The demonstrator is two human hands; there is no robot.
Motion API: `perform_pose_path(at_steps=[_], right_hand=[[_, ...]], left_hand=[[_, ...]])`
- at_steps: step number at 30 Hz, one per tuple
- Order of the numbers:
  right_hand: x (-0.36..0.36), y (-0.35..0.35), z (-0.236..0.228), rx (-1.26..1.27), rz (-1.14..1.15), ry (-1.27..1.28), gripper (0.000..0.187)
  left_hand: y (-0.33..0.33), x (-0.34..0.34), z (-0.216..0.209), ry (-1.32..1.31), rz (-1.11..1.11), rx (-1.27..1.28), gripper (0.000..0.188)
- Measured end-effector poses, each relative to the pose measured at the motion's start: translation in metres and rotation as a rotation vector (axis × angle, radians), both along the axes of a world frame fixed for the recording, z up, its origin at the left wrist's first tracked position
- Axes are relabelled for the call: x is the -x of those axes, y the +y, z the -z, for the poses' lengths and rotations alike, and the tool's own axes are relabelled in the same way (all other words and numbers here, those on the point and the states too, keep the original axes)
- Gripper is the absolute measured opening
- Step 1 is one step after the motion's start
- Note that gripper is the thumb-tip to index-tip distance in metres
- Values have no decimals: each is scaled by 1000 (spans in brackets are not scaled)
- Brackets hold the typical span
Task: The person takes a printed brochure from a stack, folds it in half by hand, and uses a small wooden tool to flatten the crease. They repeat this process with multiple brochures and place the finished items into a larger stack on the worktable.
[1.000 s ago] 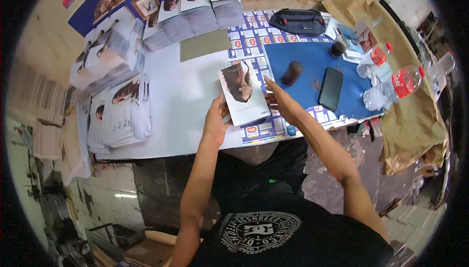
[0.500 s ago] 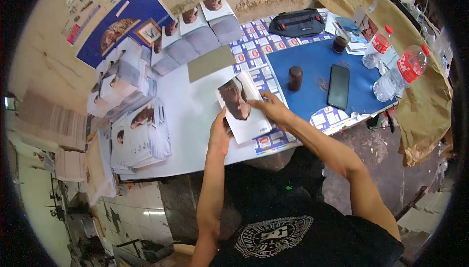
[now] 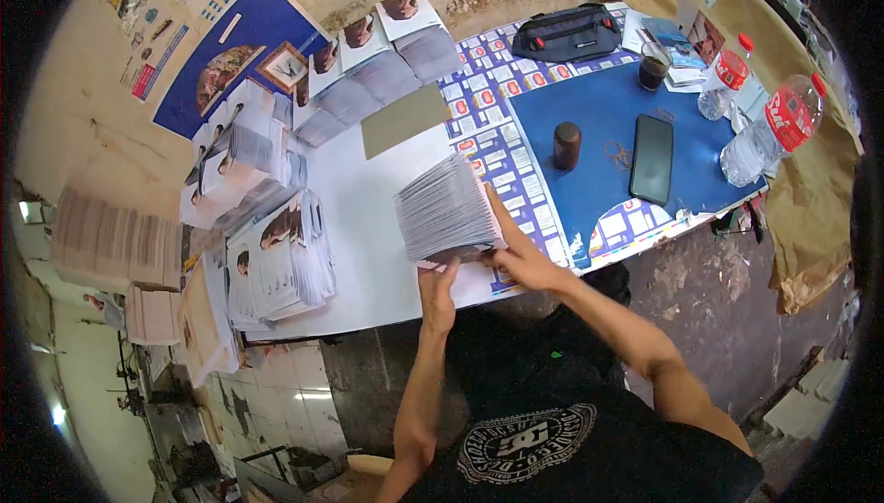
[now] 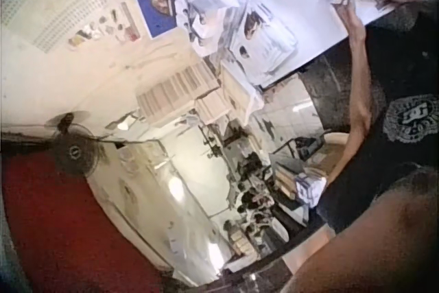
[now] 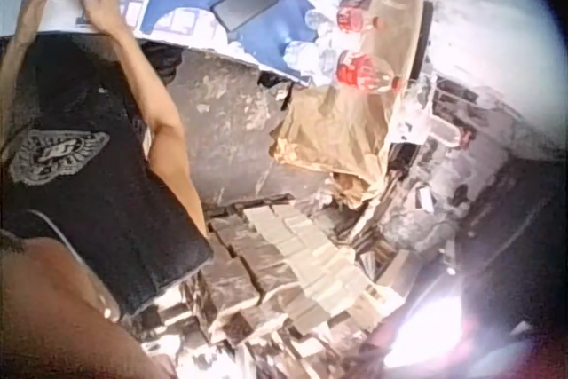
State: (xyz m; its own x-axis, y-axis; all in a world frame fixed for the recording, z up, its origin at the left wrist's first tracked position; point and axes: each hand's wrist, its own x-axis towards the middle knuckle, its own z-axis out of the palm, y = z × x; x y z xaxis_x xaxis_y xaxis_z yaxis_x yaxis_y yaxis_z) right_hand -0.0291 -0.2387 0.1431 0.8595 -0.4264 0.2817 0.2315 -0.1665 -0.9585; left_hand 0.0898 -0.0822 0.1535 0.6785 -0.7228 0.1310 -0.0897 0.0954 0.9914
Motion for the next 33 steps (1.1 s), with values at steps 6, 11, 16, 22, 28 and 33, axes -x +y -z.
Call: perform_pose_path(at_steps=[6, 11, 16, 22, 28, 33], right_hand=[[5, -7, -17, -183, -105, 116, 84], [15, 2, -41, 41, -7, 137, 88], [20, -4, -12, 189, -30, 64, 95], [16, 10, -8, 154, 9, 101, 93], [19, 17, -5, 20, -38, 120, 91], [18, 4, 16, 281, 11, 113, 85]], left_hand=[[-17, 9, -22, -52, -101, -100, 52], [-12, 27, -47, -23, -134, -72, 53], [-8, 14, 13, -40, -138, -26, 45], [-8, 18, 8, -50, -109, 17, 45], [2, 14, 18, -171, -73, 67, 36], [-4, 18, 39, -346, -283, 14, 29]])
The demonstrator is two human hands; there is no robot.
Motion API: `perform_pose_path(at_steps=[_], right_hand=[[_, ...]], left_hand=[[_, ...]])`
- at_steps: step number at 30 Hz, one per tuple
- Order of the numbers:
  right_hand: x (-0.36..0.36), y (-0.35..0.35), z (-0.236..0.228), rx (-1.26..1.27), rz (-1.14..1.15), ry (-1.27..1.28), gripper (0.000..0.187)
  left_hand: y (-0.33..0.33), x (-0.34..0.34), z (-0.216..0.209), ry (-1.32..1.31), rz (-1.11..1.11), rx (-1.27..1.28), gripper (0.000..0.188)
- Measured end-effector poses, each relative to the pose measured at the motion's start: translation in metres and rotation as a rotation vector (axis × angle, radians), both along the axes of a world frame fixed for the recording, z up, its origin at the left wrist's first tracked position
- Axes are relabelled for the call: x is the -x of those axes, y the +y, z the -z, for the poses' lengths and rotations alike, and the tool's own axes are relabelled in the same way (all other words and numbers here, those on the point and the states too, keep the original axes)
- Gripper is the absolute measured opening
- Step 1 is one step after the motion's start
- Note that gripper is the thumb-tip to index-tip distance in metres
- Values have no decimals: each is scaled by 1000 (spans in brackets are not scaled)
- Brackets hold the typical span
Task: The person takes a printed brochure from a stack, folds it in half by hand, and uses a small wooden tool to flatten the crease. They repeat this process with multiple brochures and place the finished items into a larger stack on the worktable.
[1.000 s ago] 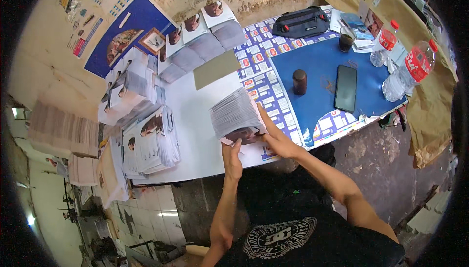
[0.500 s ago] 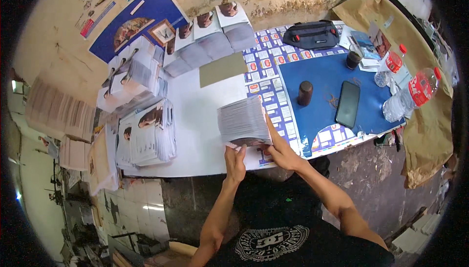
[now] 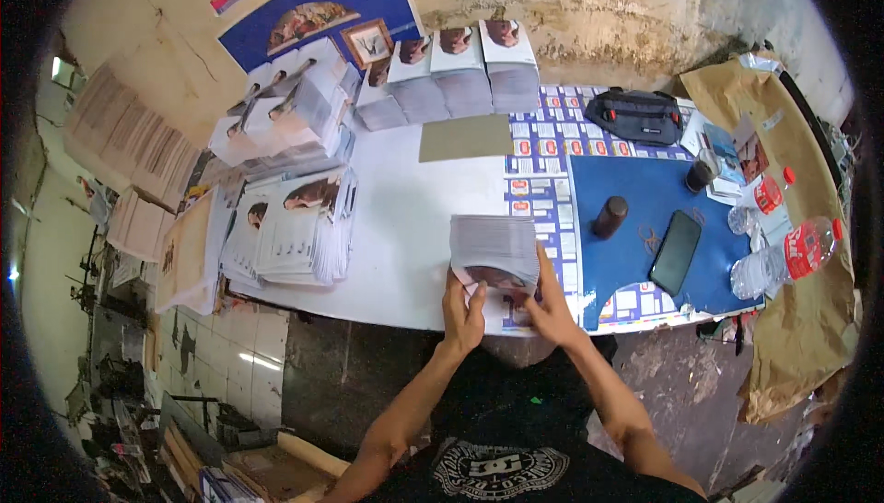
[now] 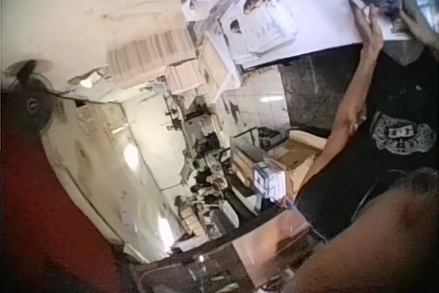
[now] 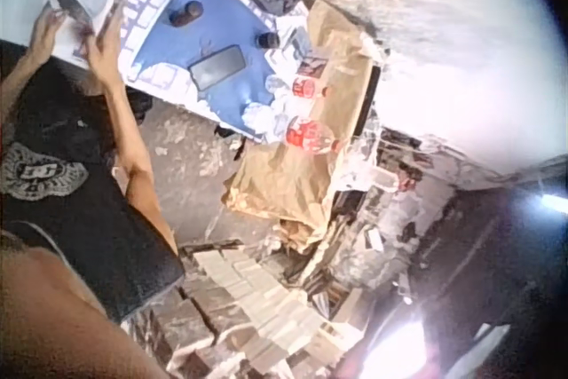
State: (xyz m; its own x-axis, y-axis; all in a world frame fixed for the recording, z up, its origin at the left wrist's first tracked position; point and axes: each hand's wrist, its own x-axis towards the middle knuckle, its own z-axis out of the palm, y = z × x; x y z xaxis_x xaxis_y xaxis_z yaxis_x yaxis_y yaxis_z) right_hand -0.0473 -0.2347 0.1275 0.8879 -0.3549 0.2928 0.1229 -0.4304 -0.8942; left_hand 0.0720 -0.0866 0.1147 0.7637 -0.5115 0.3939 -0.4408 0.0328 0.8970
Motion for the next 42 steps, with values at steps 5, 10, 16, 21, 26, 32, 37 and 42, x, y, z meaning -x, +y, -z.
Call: perform_pose_path(at_steps=[5, 10, 16, 21, 26, 32, 37, 42], right_hand=[[-31, -15, -24, -172, 20, 33, 45], [-36, -1, -41, -297, -35, -104, 56], [-35, 1, 13, -294, -32, -7, 93], [-28, 15, 19, -514, 79, 97, 98], [-29, 16, 20, -478, 89, 23, 89], [-20, 13, 8, -446, 63, -45, 76], [-26, -3, -15, -427, 73, -61, 57], [-40, 22, -17, -355, 198, -312, 62]], left_hand=[[-13, -11, -10, 109, 0, 38, 33], [-9, -7, -32, 62, -80, 22, 42], [5, -11, 5, 116, -12, 28, 60], [7, -3, -12, 143, 54, -32, 40], [7, -2, -13, 211, 71, 39, 41], [5, -7, 4, 264, 8, 85, 53], [5, -42, -9, 558, 361, 136, 79], [1, -41, 26, 587, 365, 282, 65]])
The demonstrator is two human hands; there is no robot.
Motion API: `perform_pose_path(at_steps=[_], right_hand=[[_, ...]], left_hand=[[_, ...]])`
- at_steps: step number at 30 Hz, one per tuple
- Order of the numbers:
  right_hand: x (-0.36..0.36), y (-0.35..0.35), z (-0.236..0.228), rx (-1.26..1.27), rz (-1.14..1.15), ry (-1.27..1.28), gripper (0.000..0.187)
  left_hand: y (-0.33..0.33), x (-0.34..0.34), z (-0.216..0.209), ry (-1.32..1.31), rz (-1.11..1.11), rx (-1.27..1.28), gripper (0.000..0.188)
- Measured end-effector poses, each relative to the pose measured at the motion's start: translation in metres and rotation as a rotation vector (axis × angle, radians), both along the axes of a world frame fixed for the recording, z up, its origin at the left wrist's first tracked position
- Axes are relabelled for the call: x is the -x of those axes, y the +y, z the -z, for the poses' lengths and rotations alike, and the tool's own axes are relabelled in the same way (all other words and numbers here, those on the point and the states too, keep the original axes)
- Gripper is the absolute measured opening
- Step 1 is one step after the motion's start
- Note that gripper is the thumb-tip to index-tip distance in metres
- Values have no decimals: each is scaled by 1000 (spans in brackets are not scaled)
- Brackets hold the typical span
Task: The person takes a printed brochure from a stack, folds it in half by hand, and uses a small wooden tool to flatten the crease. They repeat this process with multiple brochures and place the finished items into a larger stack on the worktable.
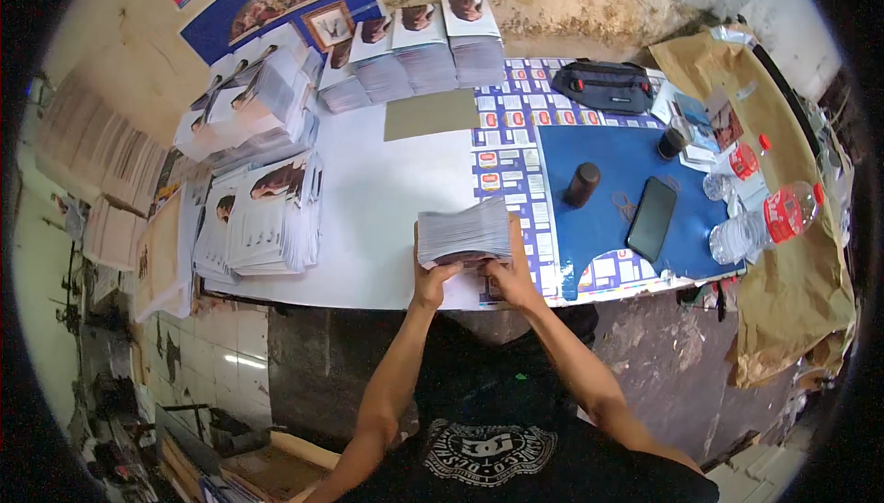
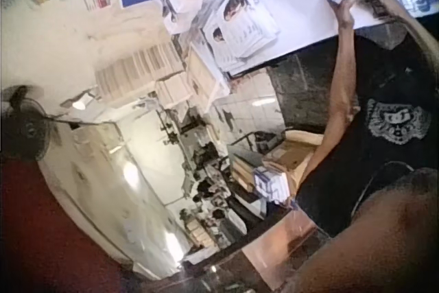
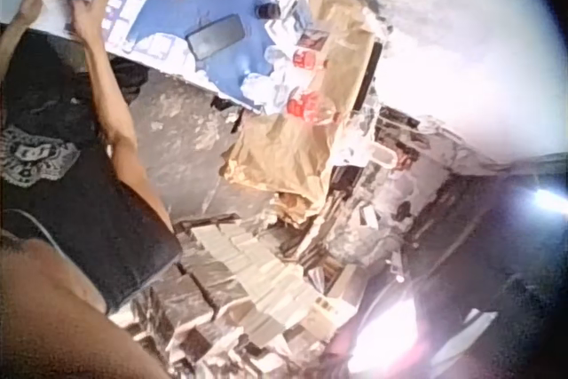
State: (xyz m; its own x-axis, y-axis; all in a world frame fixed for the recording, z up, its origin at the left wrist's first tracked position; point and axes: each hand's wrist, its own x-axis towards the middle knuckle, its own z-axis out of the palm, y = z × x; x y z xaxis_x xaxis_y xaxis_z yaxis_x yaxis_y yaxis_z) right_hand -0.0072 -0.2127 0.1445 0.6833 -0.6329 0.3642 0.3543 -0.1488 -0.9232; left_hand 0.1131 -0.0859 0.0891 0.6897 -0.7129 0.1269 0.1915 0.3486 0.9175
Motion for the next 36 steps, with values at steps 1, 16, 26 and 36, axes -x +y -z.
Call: perform_pose_path(at_steps=[1, 16, 26, 36], right_hand=[[-1, -2, 2, -9, 11, 1, 62], [27, -4, -2, 157, -144, 213, 87], [28, -22, -2, 108, -176, 332, 68], [31, 8, -59, 247, 1, 316, 36]], left_hand=[[0, -4, 3, -48, -8, 0, 57], [8, 50, -57, -133, -230, -182, 26], [-7, 24, -18, -409, -339, -82, 15], [-1, 18, -43, -31, -263, -245, 52]])
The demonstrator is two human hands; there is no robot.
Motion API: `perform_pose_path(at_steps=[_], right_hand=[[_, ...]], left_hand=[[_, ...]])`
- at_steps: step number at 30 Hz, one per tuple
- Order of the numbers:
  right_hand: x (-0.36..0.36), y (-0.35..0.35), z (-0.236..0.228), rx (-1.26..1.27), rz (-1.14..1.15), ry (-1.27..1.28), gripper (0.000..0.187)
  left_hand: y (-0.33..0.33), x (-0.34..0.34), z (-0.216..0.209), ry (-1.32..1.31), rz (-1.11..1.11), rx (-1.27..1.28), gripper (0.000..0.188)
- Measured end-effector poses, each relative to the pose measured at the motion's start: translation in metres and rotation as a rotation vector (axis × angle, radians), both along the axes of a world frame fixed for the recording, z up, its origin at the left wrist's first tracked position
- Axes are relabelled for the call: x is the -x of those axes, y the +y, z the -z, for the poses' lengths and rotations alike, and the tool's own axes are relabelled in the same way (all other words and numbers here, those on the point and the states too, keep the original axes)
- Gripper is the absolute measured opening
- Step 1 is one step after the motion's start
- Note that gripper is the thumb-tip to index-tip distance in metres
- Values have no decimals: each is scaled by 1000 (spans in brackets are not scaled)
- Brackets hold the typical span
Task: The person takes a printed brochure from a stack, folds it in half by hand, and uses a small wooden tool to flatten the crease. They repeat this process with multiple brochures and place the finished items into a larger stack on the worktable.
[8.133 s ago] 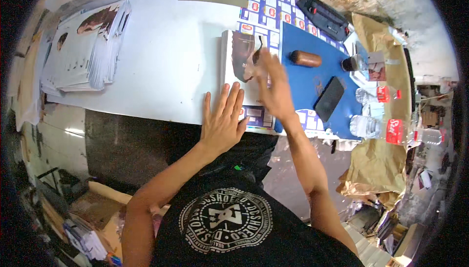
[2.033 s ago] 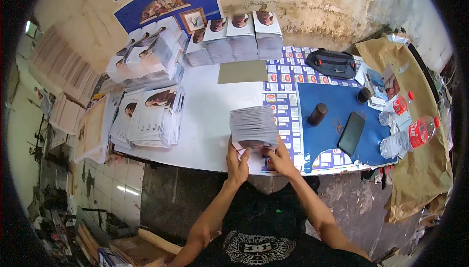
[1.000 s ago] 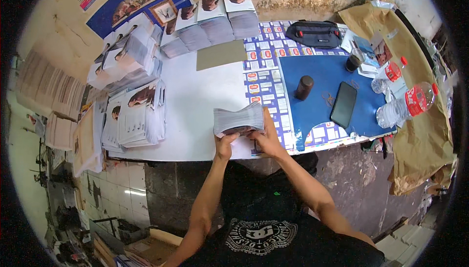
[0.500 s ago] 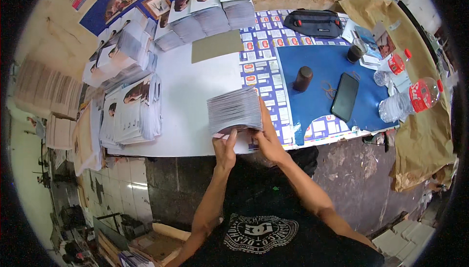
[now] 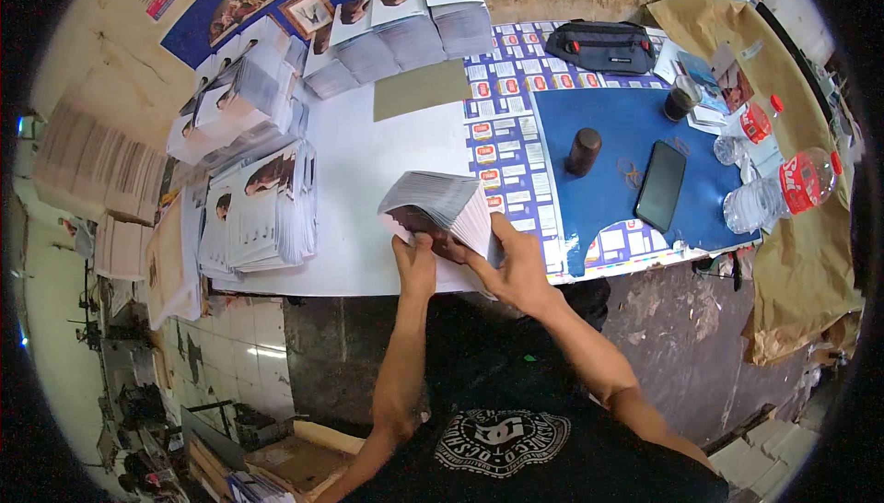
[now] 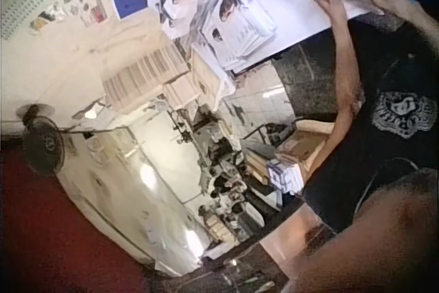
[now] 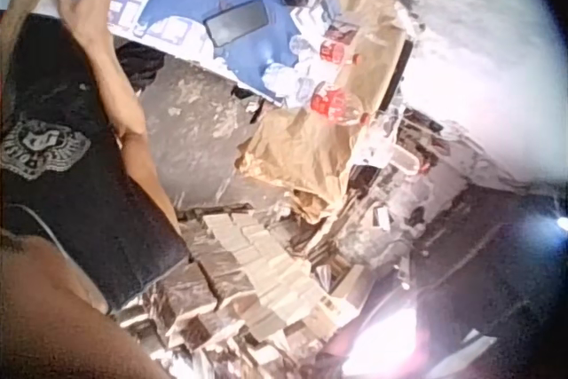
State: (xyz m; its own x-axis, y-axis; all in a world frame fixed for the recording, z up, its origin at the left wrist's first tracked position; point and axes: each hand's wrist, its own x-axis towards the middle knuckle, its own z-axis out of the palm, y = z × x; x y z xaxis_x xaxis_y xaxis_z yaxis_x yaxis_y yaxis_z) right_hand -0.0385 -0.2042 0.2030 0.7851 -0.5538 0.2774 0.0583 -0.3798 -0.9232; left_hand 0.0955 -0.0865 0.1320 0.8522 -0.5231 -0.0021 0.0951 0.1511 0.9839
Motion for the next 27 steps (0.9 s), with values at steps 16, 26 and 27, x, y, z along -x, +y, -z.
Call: perform_pose_path(at_steps=[16, 26, 27], right_hand=[[4, 38, -3, 242, -161, -144, 54], [-10, -21, 2, -166, -104, -239, 30], [-15, -28, 2, -111, -160, -234, 31]], left_hand=[[18, -55, -108, -40, -187, 272, 72], [23, -32, -74, -407, 497, -113, 59], [22, -33, -73, -402, 490, -115, 59]])
